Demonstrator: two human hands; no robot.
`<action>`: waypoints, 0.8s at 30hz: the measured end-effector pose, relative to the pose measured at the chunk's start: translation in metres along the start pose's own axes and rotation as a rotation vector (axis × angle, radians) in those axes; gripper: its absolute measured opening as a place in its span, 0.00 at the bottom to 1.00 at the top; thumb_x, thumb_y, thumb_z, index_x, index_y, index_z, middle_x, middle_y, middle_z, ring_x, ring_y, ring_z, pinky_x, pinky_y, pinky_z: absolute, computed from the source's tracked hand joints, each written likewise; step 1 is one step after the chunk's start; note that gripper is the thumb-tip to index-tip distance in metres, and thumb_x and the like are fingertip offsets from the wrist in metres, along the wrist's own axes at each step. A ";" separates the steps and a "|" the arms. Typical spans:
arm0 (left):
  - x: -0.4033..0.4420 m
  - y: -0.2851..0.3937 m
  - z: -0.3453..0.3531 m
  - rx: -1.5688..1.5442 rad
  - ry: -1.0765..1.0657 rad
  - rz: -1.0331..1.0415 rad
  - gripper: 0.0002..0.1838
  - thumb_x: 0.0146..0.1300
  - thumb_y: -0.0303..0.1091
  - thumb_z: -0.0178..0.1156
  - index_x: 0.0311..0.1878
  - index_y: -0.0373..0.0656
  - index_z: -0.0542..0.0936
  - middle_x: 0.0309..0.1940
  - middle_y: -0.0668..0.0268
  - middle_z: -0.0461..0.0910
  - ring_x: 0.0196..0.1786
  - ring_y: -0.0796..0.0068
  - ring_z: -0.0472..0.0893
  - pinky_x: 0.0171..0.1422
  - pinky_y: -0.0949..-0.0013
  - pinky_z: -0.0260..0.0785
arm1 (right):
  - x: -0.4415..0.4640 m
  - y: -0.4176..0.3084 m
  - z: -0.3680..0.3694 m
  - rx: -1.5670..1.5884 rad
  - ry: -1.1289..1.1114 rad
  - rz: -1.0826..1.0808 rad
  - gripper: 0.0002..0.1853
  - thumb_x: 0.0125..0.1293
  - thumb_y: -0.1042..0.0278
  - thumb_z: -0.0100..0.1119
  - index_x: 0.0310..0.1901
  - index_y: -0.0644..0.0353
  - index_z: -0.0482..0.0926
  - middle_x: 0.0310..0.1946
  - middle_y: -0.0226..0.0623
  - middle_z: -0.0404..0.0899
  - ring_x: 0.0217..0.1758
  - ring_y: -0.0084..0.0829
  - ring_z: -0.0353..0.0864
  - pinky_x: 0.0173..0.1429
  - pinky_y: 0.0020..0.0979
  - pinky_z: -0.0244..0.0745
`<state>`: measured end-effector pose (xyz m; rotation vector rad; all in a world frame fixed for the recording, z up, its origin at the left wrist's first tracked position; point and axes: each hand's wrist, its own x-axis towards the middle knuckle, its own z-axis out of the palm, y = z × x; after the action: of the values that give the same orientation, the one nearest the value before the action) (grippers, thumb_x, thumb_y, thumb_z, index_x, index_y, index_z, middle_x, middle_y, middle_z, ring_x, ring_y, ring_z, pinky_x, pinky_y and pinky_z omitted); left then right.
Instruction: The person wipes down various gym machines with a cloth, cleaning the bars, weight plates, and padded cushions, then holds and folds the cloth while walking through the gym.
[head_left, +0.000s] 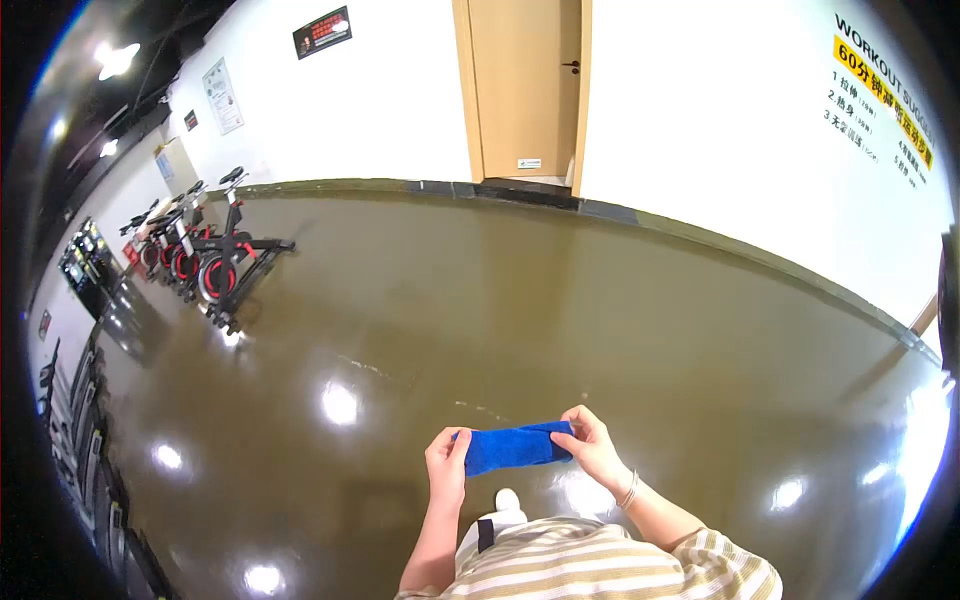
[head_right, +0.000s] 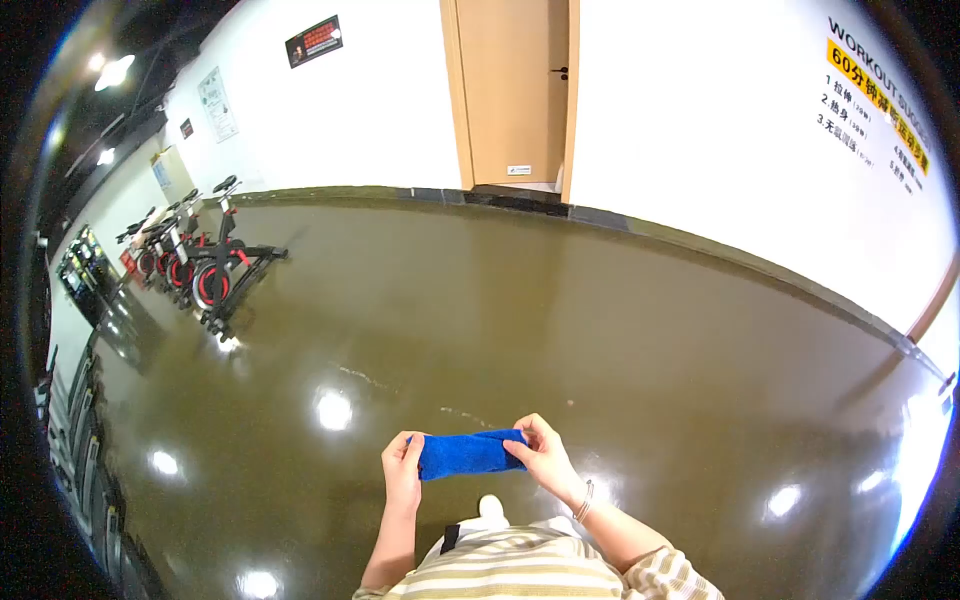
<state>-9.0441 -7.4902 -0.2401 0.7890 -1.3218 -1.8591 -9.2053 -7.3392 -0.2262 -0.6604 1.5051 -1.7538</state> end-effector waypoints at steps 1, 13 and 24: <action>0.029 0.001 0.008 -0.001 -0.012 -0.010 0.09 0.64 0.33 0.58 0.36 0.36 0.79 0.29 0.69 0.79 0.32 0.85 0.75 0.39 0.79 0.66 | 0.024 -0.006 -0.003 -0.001 0.015 0.003 0.08 0.60 0.77 0.59 0.37 0.58 0.70 0.26 0.22 0.73 0.31 0.13 0.69 0.36 0.18 0.67; 0.300 -0.038 0.097 0.086 -0.180 -0.112 0.07 0.64 0.32 0.58 0.35 0.37 0.79 0.26 0.75 0.75 0.30 0.88 0.70 0.36 0.81 0.61 | 0.268 0.014 -0.080 0.038 0.291 -0.010 0.04 0.63 0.73 0.58 0.38 0.63 0.78 0.31 0.25 0.79 0.34 0.13 0.74 0.42 0.18 0.71; 0.580 -0.008 0.168 0.140 0.040 0.057 0.09 0.67 0.36 0.54 0.32 0.42 0.76 0.22 0.79 0.70 0.23 0.92 0.63 0.27 0.82 0.54 | 0.579 -0.049 -0.079 -0.270 0.066 -0.113 0.11 0.69 0.65 0.50 0.45 0.64 0.69 0.28 0.40 0.76 0.33 0.22 0.74 0.40 0.29 0.71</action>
<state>-9.5055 -7.8796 -0.2429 0.8480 -1.4462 -1.7122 -9.6277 -7.7454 -0.2345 -0.8438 1.8011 -1.6841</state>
